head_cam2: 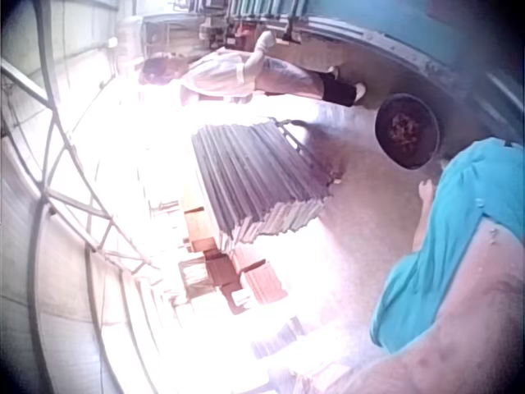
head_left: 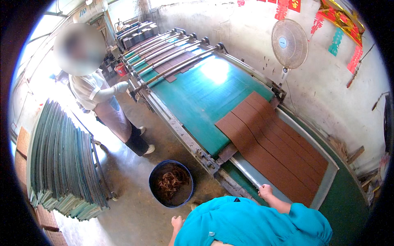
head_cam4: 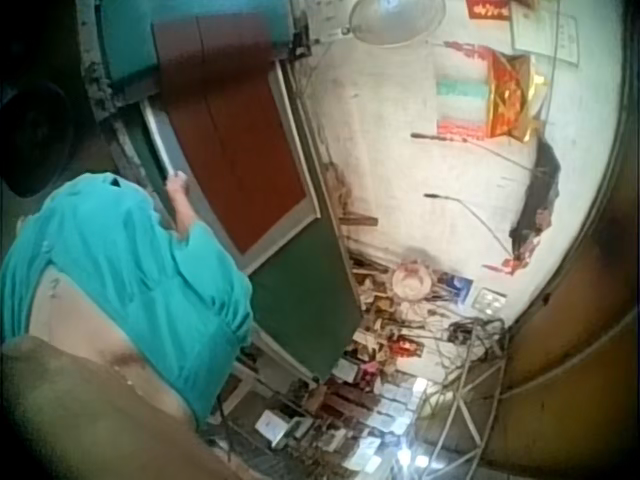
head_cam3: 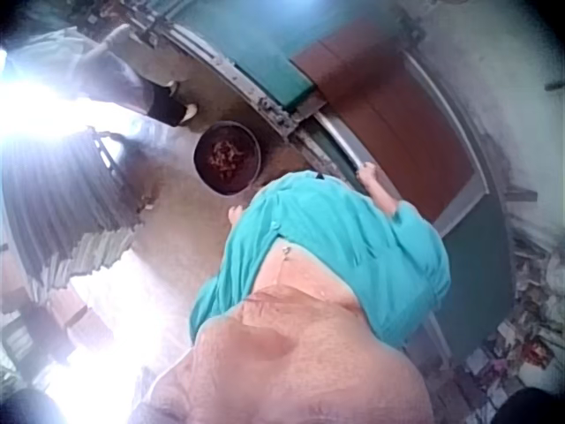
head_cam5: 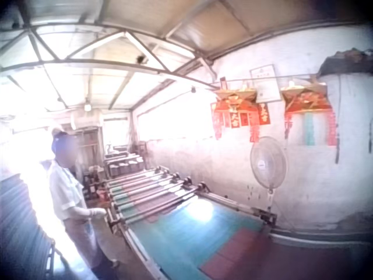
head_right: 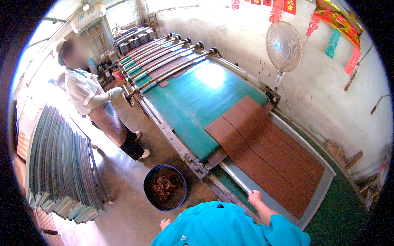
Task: The person arranges brown rectangular mesh pieces on a green conveyor belt and places a white frame over them. They lift the assembled unit and move it to a stack, repeating the process with additional mesh pieces and frames.
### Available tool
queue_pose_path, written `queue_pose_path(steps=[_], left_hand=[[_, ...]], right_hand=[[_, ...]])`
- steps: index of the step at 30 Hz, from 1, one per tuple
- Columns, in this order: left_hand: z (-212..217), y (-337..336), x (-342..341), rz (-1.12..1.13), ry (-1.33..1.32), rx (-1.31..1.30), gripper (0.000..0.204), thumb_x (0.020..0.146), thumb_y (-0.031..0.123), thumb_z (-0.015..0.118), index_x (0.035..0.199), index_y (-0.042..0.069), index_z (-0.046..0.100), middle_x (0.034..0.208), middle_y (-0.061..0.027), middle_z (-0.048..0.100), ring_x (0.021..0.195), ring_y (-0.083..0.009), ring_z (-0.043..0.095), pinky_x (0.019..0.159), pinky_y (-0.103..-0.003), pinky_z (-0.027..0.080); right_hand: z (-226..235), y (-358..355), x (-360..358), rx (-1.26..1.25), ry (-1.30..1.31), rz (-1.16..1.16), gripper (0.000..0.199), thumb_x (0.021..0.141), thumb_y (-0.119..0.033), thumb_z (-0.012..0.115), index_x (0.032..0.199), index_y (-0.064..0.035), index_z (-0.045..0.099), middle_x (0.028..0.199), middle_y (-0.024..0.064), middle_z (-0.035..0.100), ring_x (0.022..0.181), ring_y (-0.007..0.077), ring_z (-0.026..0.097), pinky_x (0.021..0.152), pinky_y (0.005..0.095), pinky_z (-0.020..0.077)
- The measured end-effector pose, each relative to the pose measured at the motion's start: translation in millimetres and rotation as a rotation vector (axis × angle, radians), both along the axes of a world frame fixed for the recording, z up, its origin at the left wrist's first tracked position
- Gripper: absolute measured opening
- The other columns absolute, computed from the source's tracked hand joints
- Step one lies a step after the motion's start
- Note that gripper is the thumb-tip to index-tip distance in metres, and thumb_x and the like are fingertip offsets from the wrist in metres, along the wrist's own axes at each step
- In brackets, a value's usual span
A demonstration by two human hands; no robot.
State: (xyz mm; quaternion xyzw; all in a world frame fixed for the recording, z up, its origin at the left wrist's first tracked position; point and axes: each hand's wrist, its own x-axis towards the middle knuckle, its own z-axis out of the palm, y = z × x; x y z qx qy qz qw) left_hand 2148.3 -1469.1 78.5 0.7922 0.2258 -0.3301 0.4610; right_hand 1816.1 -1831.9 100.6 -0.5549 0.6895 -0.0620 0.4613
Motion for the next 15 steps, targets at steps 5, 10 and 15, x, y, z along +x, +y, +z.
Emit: queue_pose_path(steps=[5, 10, 15], left_hand=[[11.2, -3.5, 1.4, 0.01, -0.009, -0.041, 0.05, 0.079, 0.002, 0.049, 0.126, -0.002, 0.034, 0.095, -0.0203, 0.055, 0.067, -0.0281, 0.06, 0.052, -0.036, 0.05], [23.2, -4.7, -1.7, 0.068, -0.038, 0.034, 0.044, 0.079, 0.001, 0.046, 0.123, -0.002, 0.039, 0.09, -0.0203, 0.056, 0.063, -0.0276, 0.06, 0.048, -0.035, 0.049], [-23.1, 26.7, 4.2, 0.155, -0.18, 0.109, 0.039, 0.078, -0.003, 0.044, 0.117, -0.003, 0.045, 0.081, -0.0172, 0.057, 0.057, -0.0233, 0.058, 0.044, -0.032, 0.046]], right_hand=[[10.6, 5.0, 2.9, 0.009, -0.035, -0.001, 0.019, 0.082, -0.012, 0.048, 0.073, 0.0021, 0.057, 0.061, 0.009, 0.058, 0.046, 0.0164, 0.056, 0.04, 0.0308, 0.0441], [2.8, 5.9, -5.2, 0.01, -0.023, -0.007, 0.019, 0.082, -0.011, 0.048, 0.072, 0.0024, 0.057, 0.06, 0.0091, 0.057, 0.046, 0.0167, 0.056, 0.04, 0.0311, 0.0435], [-14.3, 10.3, -18.0, 0.0, 0.032, 0.032, 0.019, 0.082, -0.011, 0.048, 0.072, 0.0014, 0.058, 0.06, 0.0091, 0.058, 0.046, 0.0167, 0.056, 0.04, 0.0307, 0.0435]])
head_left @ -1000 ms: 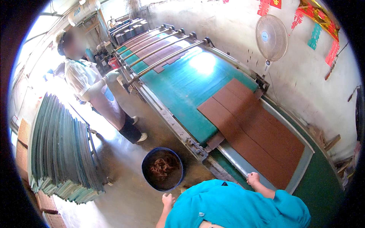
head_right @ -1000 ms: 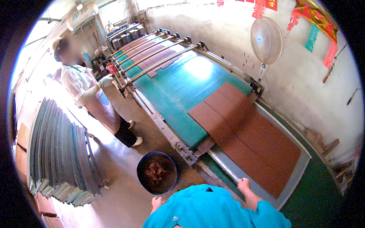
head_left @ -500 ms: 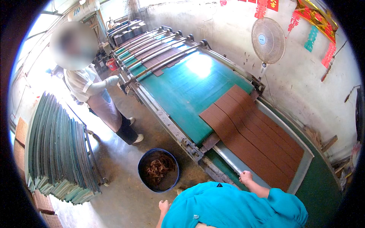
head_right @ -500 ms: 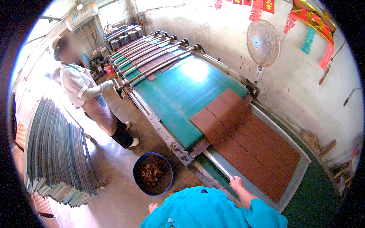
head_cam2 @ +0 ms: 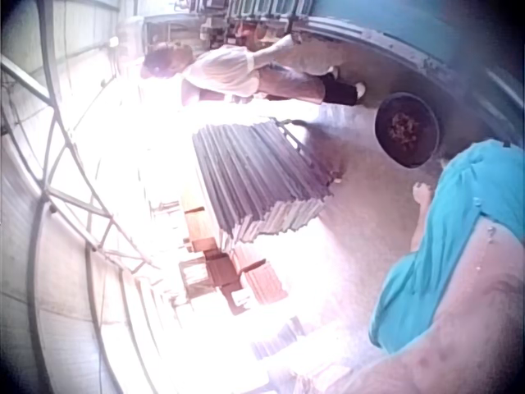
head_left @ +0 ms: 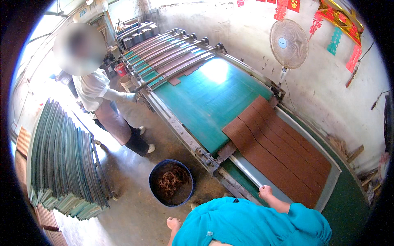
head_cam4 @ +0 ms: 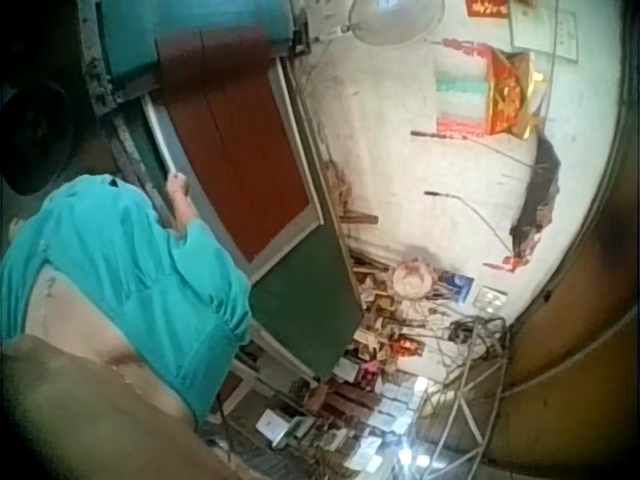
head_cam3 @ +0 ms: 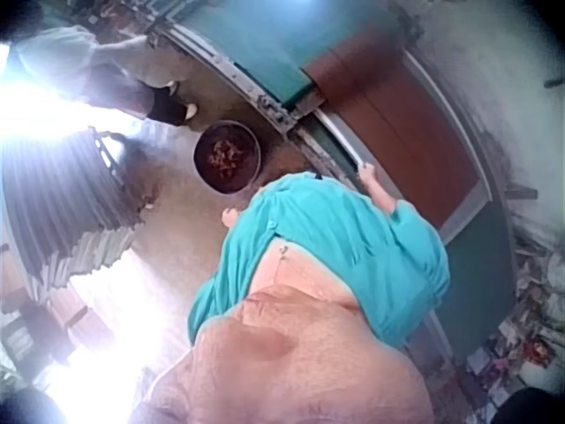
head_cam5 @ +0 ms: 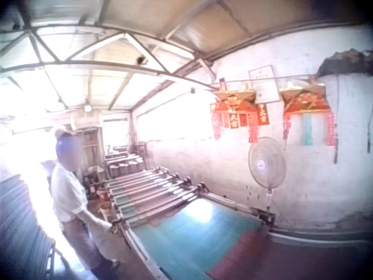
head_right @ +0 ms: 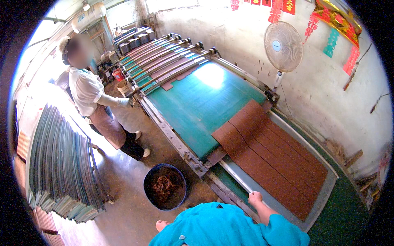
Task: The person arranges brown rectangular mesh pieces on a green conveyor belt and places a white frame over them. They lift the assembled unit and move it to a stack, repeating the process with additional mesh pieces and frames.
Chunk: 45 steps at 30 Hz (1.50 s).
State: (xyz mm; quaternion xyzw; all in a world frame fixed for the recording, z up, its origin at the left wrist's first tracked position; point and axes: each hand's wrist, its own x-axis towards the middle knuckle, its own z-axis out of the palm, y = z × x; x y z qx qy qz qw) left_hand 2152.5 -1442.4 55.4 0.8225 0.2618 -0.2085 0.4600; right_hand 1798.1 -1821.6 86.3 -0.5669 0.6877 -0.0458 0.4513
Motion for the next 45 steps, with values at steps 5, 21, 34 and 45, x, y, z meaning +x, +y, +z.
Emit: queue_pose_path(steps=[5, 21, 34, 45], left_hand=[[9.3, 5.1, -1.3, 0.004, -0.001, -0.044, 0.039, 0.077, -0.005, 0.044, 0.116, -0.004, 0.044, 0.077, -0.015, 0.057, 0.052, -0.0202, 0.055, 0.041, -0.031, 0.043], [10.5, 59.1, 58.1, -0.005, 0.012, 0.014, 0.039, 0.079, -0.002, 0.046, 0.118, -0.004, 0.043, 0.08, -0.0156, 0.057, 0.057, -0.0207, 0.057, 0.044, -0.03, 0.045], [16.6, 69.4, 91.3, -0.096, 0.256, 0.06, 0.046, 0.078, -0.005, 0.044, 0.123, 0.001, 0.039, 0.087, -0.0188, 0.056, 0.064, -0.0289, 0.059, 0.048, -0.039, 0.046], [-38.4, -11.0, 160.2, -0.186, 0.379, -0.206, 0.046, 0.082, 0.0, 0.043, 0.127, 0.001, 0.032, 0.101, -0.0187, 0.052, 0.082, -0.0331, 0.059, 0.062, -0.041, 0.051]], right_hand=[[2.4, 10.1, -3.5, 0.055, -0.025, -0.083, 0.017, 0.08, -0.012, 0.051, 0.071, 0.0003, 0.059, 0.06, 0.0091, 0.059, 0.047, 0.0166, 0.056, 0.04, 0.0313, 0.0439], [-3.4, 48.8, 77.5, 0.051, 0.095, 0.107, 0.012, 0.076, -0.011, 0.055, 0.073, -0.0017, 0.062, 0.058, 0.0082, 0.06, 0.048, 0.017, 0.059, 0.046, 0.0318, 0.0471], [35.0, 87.7, 117.3, -0.136, 0.205, 0.354, 0.02, 0.07, -0.021, 0.06, 0.081, -0.0052, 0.067, 0.074, 0.0135, 0.065, 0.069, 0.0227, 0.064, 0.065, 0.0358, 0.0498], [87.5, 52.4, 91.3, -0.017, 0.394, 0.023, 0.028, 0.064, -0.033, 0.07, 0.073, -0.0079, 0.062, 0.084, 0.0143, 0.063, 0.081, 0.0293, 0.061, 0.071, 0.0405, 0.0483]])
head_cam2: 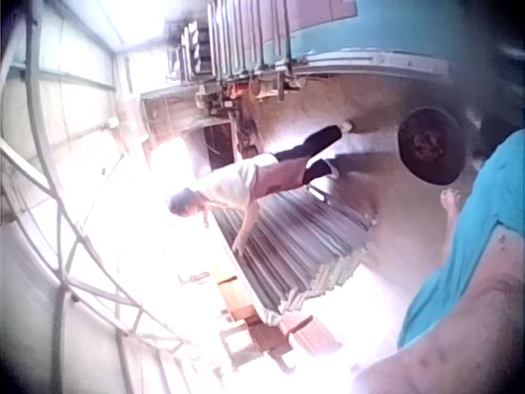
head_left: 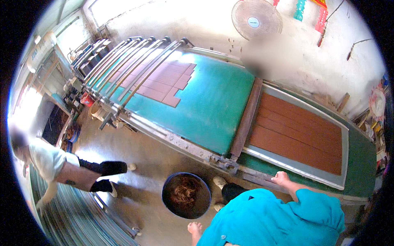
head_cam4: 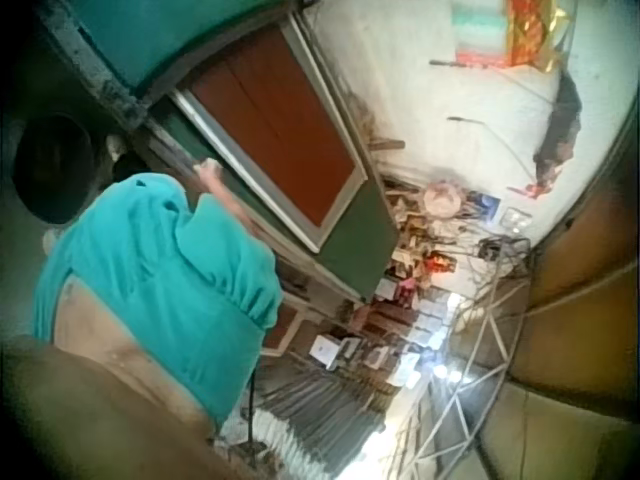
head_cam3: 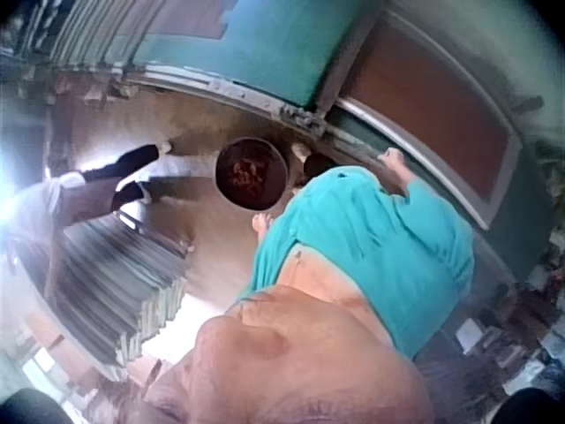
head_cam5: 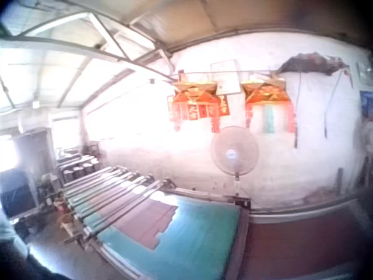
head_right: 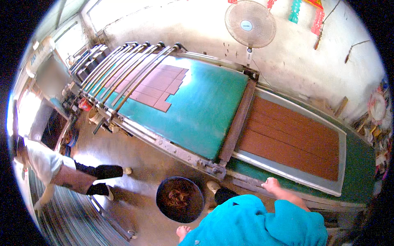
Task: The person arranges brown rectangular mesh pieces on a green conveyor belt and places a white frame over them. They lift the assembled unit and move it to a stack, repeating the process with additional mesh pieces and frames.
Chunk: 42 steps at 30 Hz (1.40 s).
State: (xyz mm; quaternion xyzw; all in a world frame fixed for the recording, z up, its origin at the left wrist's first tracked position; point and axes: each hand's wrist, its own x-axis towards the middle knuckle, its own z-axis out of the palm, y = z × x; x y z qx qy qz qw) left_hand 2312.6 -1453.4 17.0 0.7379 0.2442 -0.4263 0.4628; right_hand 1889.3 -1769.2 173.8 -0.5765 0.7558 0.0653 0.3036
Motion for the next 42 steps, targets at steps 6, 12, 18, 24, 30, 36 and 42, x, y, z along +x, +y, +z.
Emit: queue_pose_path(steps=[6, 12, 18, 24, 30, 36, 42], left_hand=[[47.9, -89.1, 46.3, -0.045, 0.027, -0.052, 0.051, 0.085, 0.004, 0.043, 0.132, 0.0, 0.022, 0.101, -0.0166, 0.05, 0.087, -0.0341, 0.06, 0.065, -0.041, 0.052], [148.6, -234.8, 95.7, -0.15, -0.193, -0.194, 0.047, 0.086, 0.004, 0.043, 0.128, 0.008, 0.023, 0.08, -0.0098, 0.049, 0.059, -0.0209, 0.054, 0.045, -0.032, 0.046], [194.7, -388.0, 110.9, -0.242, -0.364, -0.298, 0.037, 0.09, 0.011, 0.044, 0.123, 0.0, 0.033, 0.098, -0.0154, 0.055, 0.079, -0.0254, 0.062, 0.058, -0.032, 0.054], [210.1, -546.5, 105.3, -0.393, -0.197, -0.383, 0.049, 0.089, 0.019, 0.048, 0.131, 0.006, 0.027, 0.115, -0.0192, 0.048, 0.093, -0.0316, 0.058, 0.069, -0.037, 0.052], [176.4, -620.4, 141.9, -0.155, 0.31, -0.567, 0.059, 0.087, 0.041, 0.05, 0.135, 0.037, 0.017, 0.125, -0.0236, 0.039, 0.106, -0.0376, 0.048, 0.087, -0.054, 0.041], [180.2, -642.4, 134.4, -0.398, 0.369, -0.457, 0.064, 0.087, 0.049, 0.045, 0.137, 0.038, 0.007, 0.117, -0.0253, 0.046, 0.1, -0.0364, 0.052, 0.085, -0.055, 0.042], [161.8, -661.6, 115.4, -0.656, 0.59, -0.26, 0.074, 0.082, 0.068, 0.024, 0.133, 0.015, 0.031, 0.127, -0.0199, 0.041, 0.115, -0.0333, 0.043, 0.086, -0.056, 0.039]], right_hand=[[-46.2, -100.6, 23.0, -0.247, -0.171, -0.14, 0.026, 0.071, -0.03, 0.064, 0.07, -0.0042, 0.062, 0.072, 0.0182, 0.062, 0.07, 0.0319, 0.06, 0.065, 0.042, 0.0457], [-34.1, -263.7, 107.8, -0.549, -0.486, -0.008, 0.022, 0.077, -0.024, 0.06, 0.074, -0.0021, 0.061, 0.072, 0.0179, 0.061, 0.069, 0.0323, 0.061, 0.061, 0.0409, 0.0459], [-23.6, -432.4, 246.2, -0.639, -0.614, 0.262, 0.024, 0.081, -0.03, 0.053, 0.085, -0.0086, 0.064, 0.087, 0.0135, 0.06, 0.082, 0.0313, 0.058, 0.07, 0.0412, 0.0455], [-16.2, -619.2, 343.9, -0.771, -0.488, 0.111, 0.02, 0.082, -0.029, 0.052, 0.088, -0.0126, 0.063, 0.093, 0.0121, 0.058, 0.09, 0.0303, 0.055, 0.076, 0.0436, 0.046], [-8.5, -744.9, 401.1, -0.707, -0.248, 0.191, 0.039, 0.086, -0.04, 0.044, 0.103, -0.0083, 0.057, 0.112, 0.0106, 0.053, 0.108, 0.0274, 0.047, 0.089, 0.0417, 0.0415], [-20.7, -721.3, 414.8, -0.701, 0.066, 0.493, 0.057, 0.084, -0.059, 0.034, 0.096, -0.0088, 0.058, 0.096, 0.0106, 0.059, 0.094, 0.0245, 0.054, 0.074, 0.0418, 0.0425], [-28.2, -459.2, 397.8, -0.749, -0.361, 0.871, 0.06, 0.076, -0.063, 0.041, 0.071, -0.005, 0.053, 0.071, 0.0115, 0.051, 0.064, 0.025, 0.053, 0.05, 0.0395, 0.0417]])
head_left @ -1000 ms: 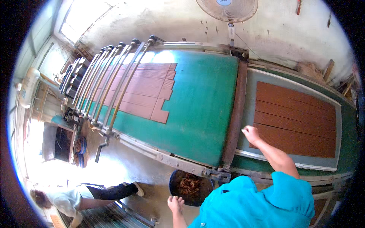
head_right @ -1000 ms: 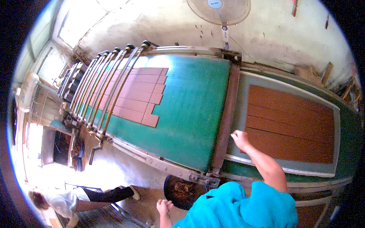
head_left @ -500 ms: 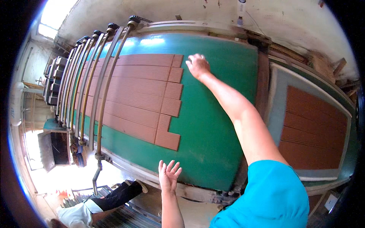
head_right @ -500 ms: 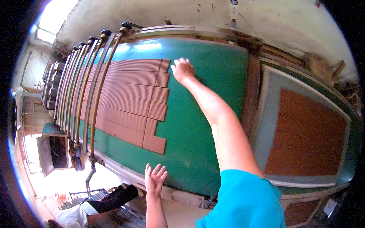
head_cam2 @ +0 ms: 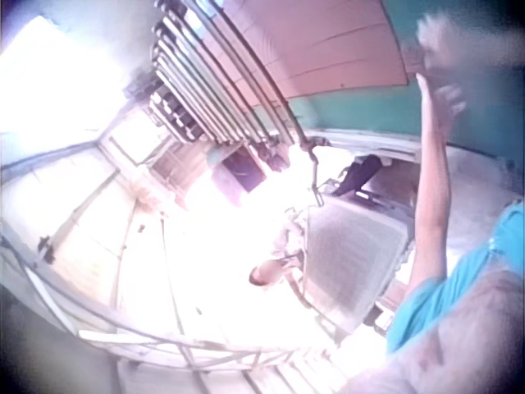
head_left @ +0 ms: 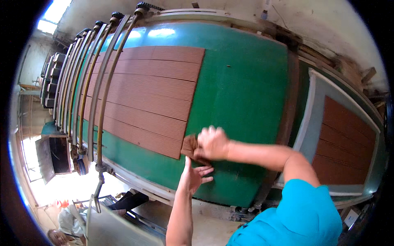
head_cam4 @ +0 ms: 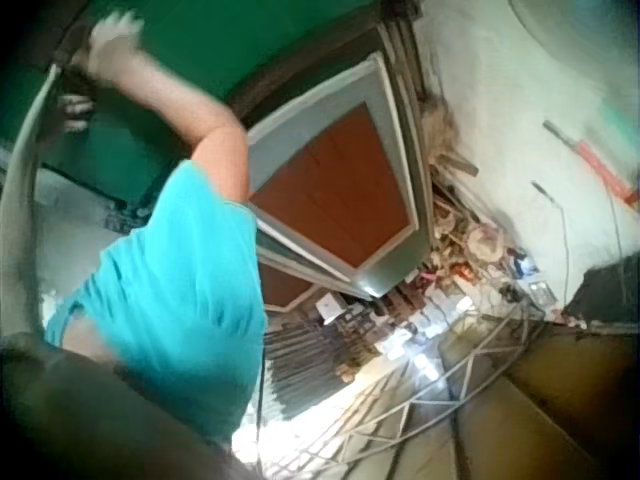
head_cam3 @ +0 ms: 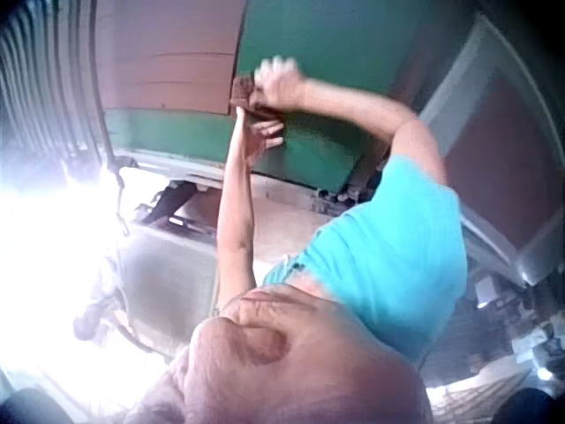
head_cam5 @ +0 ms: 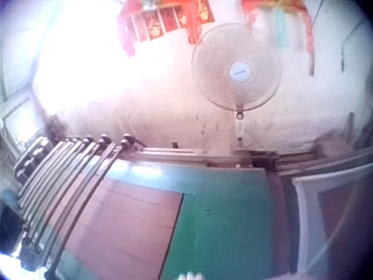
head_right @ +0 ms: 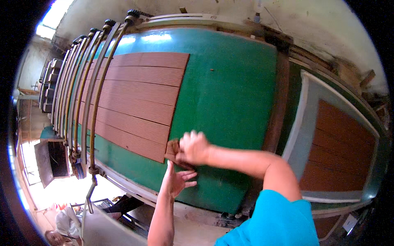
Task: The person arranges brown rectangular mesh pieces on a green conveyor belt and places a white frame over them. They lift the assembled unit and move it to a stack, repeating the process with additional mesh pieces and frames.
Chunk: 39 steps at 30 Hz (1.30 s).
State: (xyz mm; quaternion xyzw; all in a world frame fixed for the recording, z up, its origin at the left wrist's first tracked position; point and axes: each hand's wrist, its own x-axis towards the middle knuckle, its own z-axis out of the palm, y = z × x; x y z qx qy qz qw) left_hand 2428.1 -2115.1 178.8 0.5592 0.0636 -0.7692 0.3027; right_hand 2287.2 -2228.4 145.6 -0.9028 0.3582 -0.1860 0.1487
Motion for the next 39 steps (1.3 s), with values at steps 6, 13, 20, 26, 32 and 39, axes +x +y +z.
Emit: queue_pose_path(steps=[6, 13, 20, 26, 32, 39], left_hand=[[29.1, 80.7, -47.9, 0.046, 0.04, -0.192, 0.065, 0.086, 0.064, 0.019, 0.132, 0.019, 0.032, 0.135, -0.0061, 0.036, 0.119, -0.0276, 0.039, 0.089, -0.057, 0.035], [104.4, 308.9, -100.1, 0.243, -1.035, -0.801, 0.071, 0.087, 0.049, 0.045, 0.134, 0.005, 0.015, 0.136, -0.0127, 0.029, 0.123, -0.0259, 0.033, 0.101, -0.041, 0.028], [-7.2, 437.6, -30.2, -0.291, -1.284, -0.215, 0.052, 0.091, 0.03, 0.04, 0.131, -0.003, 0.033, 0.132, -0.03, 0.033, 0.124, -0.04, 0.031, 0.1, -0.045, 0.028], [21.3, 382.9, -91.4, 0.019, -0.961, -0.712, 0.038, 0.093, 0.021, 0.043, 0.123, -0.002, 0.04, 0.1, -0.0131, 0.059, 0.084, -0.0179, 0.058, 0.072, -0.028, 0.047], [35.3, 301.0, -198.2, -0.28, -0.709, -0.963, 0.037, 0.092, 0.017, 0.045, 0.122, -0.004, 0.04, 0.105, -0.0143, 0.057, 0.086, -0.0173, 0.057, 0.078, -0.029, 0.046], [14.9, 159.9, -365.8, -0.671, -0.57, -1.333, 0.039, 0.088, 0.01, 0.051, 0.125, 0.002, 0.04, 0.106, -0.0108, 0.055, 0.082, -0.0153, 0.056, 0.073, -0.026, 0.046]], right_hand=[[30.4, 131.4, -27.6, 0.293, 0.024, 0.064, 0.049, 0.071, -0.048, 0.058, 0.078, 0.0001, 0.052, 0.072, 0.0145, 0.052, 0.062, 0.0283, 0.057, 0.052, 0.0383, 0.0481], [96.6, 305.4, -36.3, 0.15, -0.528, 0.446, 0.055, 0.065, -0.033, 0.063, 0.105, 0.0025, 0.048, 0.091, 0.0139, 0.052, 0.08, 0.0254, 0.055, 0.062, 0.0334, 0.0449], [59.0, 386.2, -59.0, 0.186, 0.281, 0.354, 0.011, 0.068, -0.018, 0.056, 0.067, -0.0086, 0.062, 0.073, 0.0074, 0.063, 0.076, 0.0233, 0.06, 0.065, 0.0378, 0.046], [65.4, 423.6, -249.3, 0.451, 0.075, -0.349, 0.023, 0.081, -0.029, 0.048, 0.074, -0.0096, 0.058, 0.064, 0.0155, 0.059, 0.062, 0.0358, 0.058, 0.057, 0.0479, 0.0463], [20.4, 525.9, -379.9, 0.601, -0.288, -1.24, 0.023, 0.077, -0.027, 0.054, 0.083, -0.0063, 0.062, 0.079, 0.0206, 0.061, 0.073, 0.0373, 0.06, 0.064, 0.0483, 0.0463], [-10.1, 537.9, -472.4, 1.164, -1.51, -1.694, 0.028, 0.082, -0.027, 0.059, 0.102, -0.0076, 0.056, 0.09, 0.0027, 0.058, 0.081, 0.0131, 0.055, 0.061, 0.0328, 0.0501]])
